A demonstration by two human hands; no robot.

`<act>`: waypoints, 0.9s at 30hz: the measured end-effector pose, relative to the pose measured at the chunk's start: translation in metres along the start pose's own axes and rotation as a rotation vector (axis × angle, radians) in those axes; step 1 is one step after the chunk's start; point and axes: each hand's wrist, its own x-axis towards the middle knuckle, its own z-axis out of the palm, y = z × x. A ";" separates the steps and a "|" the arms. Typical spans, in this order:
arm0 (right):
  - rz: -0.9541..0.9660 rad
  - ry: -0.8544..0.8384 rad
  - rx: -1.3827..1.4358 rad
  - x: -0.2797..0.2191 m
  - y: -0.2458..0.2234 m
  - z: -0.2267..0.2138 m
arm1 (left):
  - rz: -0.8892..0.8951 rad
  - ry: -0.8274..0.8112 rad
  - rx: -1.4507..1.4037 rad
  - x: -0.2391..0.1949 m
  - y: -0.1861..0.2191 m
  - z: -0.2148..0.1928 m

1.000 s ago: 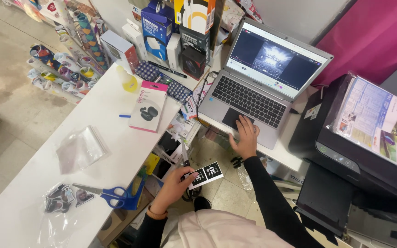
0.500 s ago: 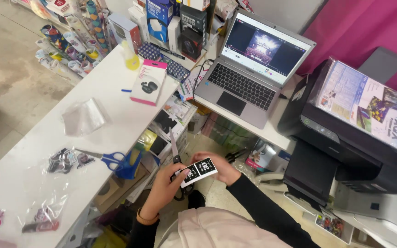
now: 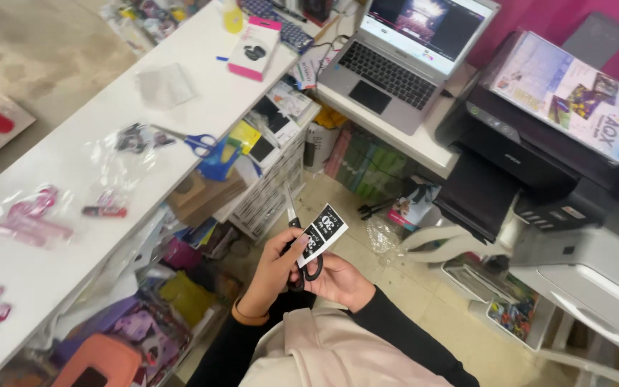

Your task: Cutting printed labels from a sheet using scissors.

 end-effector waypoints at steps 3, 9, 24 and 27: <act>0.065 -0.046 -0.070 0.000 0.023 0.007 | -0.076 0.065 -0.089 -0.030 -0.006 -0.018; 0.295 -0.281 -0.473 0.032 0.070 0.065 | 0.124 0.649 -0.049 -0.136 0.015 -0.083; 0.368 -1.088 -1.071 0.032 0.140 0.166 | 0.387 1.286 0.144 -0.301 0.068 -0.070; 0.269 -1.045 -1.139 0.029 0.125 0.157 | 0.423 1.281 0.164 -0.296 0.079 -0.078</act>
